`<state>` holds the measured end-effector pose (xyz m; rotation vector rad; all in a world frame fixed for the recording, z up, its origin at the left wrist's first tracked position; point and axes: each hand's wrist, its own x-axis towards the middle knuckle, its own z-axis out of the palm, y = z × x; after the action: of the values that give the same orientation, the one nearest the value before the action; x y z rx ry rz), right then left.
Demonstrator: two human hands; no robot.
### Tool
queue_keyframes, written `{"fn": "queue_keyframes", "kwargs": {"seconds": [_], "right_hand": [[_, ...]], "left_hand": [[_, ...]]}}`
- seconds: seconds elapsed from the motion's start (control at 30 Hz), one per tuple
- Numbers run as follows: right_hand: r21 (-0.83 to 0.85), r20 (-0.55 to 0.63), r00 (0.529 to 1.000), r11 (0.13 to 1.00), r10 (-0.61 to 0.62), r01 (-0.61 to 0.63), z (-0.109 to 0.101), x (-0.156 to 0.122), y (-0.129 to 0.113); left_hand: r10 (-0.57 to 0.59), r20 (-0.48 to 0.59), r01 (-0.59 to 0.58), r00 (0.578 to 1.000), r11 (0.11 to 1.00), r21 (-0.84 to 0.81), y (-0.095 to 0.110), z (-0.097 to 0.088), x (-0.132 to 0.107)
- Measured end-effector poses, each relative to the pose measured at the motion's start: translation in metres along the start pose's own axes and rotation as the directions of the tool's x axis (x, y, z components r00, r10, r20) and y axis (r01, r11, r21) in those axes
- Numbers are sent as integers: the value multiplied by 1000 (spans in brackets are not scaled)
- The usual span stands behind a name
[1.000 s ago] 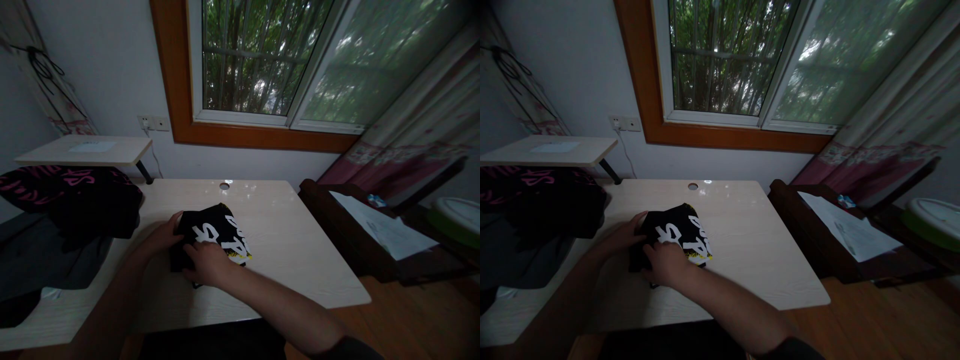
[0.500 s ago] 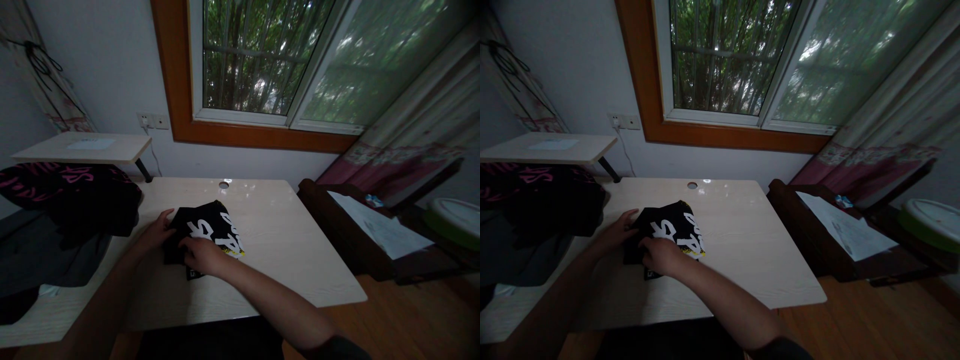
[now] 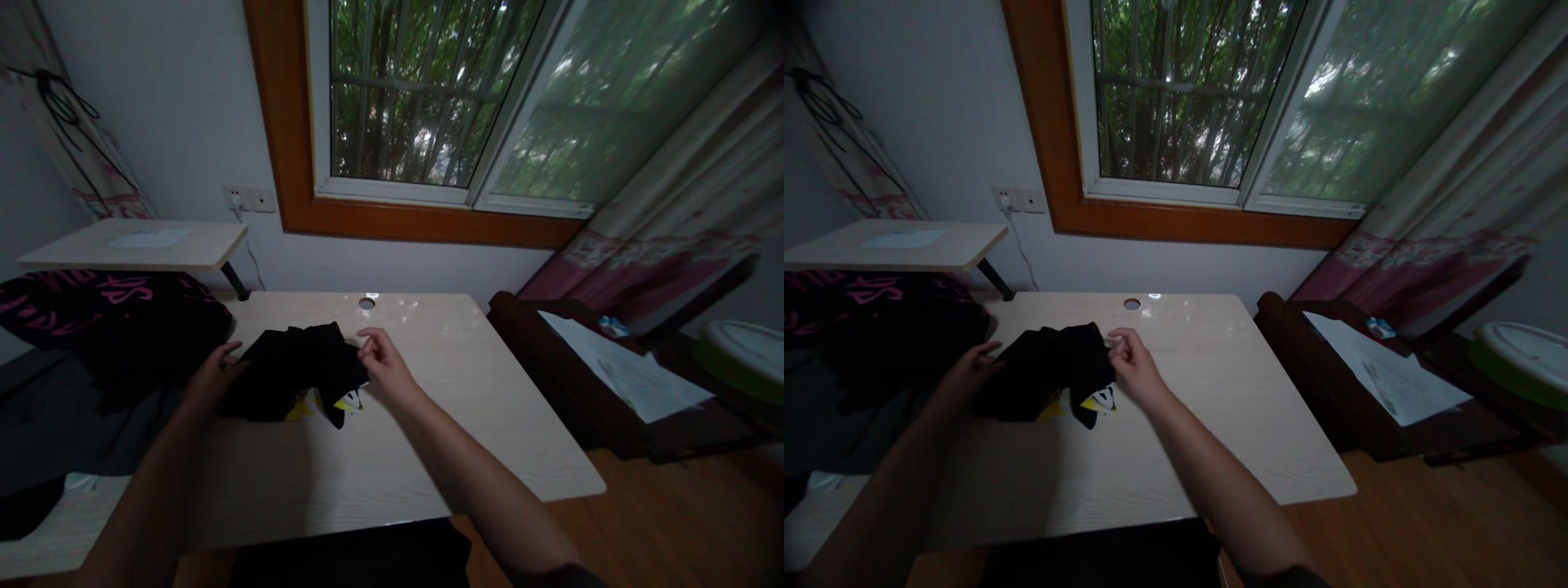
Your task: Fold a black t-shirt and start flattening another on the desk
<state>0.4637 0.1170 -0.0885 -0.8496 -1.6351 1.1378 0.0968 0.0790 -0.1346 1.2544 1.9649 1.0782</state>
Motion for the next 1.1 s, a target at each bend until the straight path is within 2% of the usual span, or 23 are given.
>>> {"fn": "queue_keyframes", "kwargs": {"seconds": [0.13, 0.2, 0.3, 0.4, 0.5, 0.57, 0.63, 0.7, 0.77, 0.83, 0.97, 1.1], "right_hand": [[-18, -196, 974, 993, 110, -116, -76, -13, 6], [7, -287, 948, 990, 135, -139, -107, -22, 14], [76, -402, 893, 979, 203, -189, -133, -36, 30], [90, -455, 855, 968, 249, -234, -141, -48, 41], [-116, -506, 845, 958, 172, -264, -137, -54, 39], [-332, -442, 893, 909, 85, -251, -128, -53, 29], [-515, -282, 959, 841, 14, -164, -111, -49, 16], [-632, -87, 996, 774, -24, -37, -87, -44, 5], [-715, 77, 997, 696, -21, 70, -60, -39, 0], [-780, 169, 986, 611, -5, 137, -35, -35, 0], [-876, 192, 981, 457, 30, 157, -6, -29, 5], [-952, 84, 993, 302, 77, 57, -2, -24, 5]], "left_hand": [[24, 7, -24, 1000, 999, 36, -7, -1, 3], [39, 19, -39, 999, 999, 36, -10, 0, 4], [57, 42, -58, 997, 998, 7, -12, 1, 4], [68, 37, -68, 997, 998, -15, -11, 3, 3], [55, 44, -53, 998, 998, -44, -7, 4, -1], [44, 33, -42, 998, 998, -49, -5, 4, -2], [53, 20, -52, 998, 998, -27, -5, 3, -3], [69, 24, -69, 997, 998, -4, -8, 3, -1], [69, 18, -69, 997, 998, 6, -11, 3, 0], [67, 7, -67, 998, 998, 17, -14, 3, 0], [115, -28, -113, 993, 991, 64, -14, 5, -3], [126, -41, -122, 991, 989, 82, -11, 5, -6]]}}
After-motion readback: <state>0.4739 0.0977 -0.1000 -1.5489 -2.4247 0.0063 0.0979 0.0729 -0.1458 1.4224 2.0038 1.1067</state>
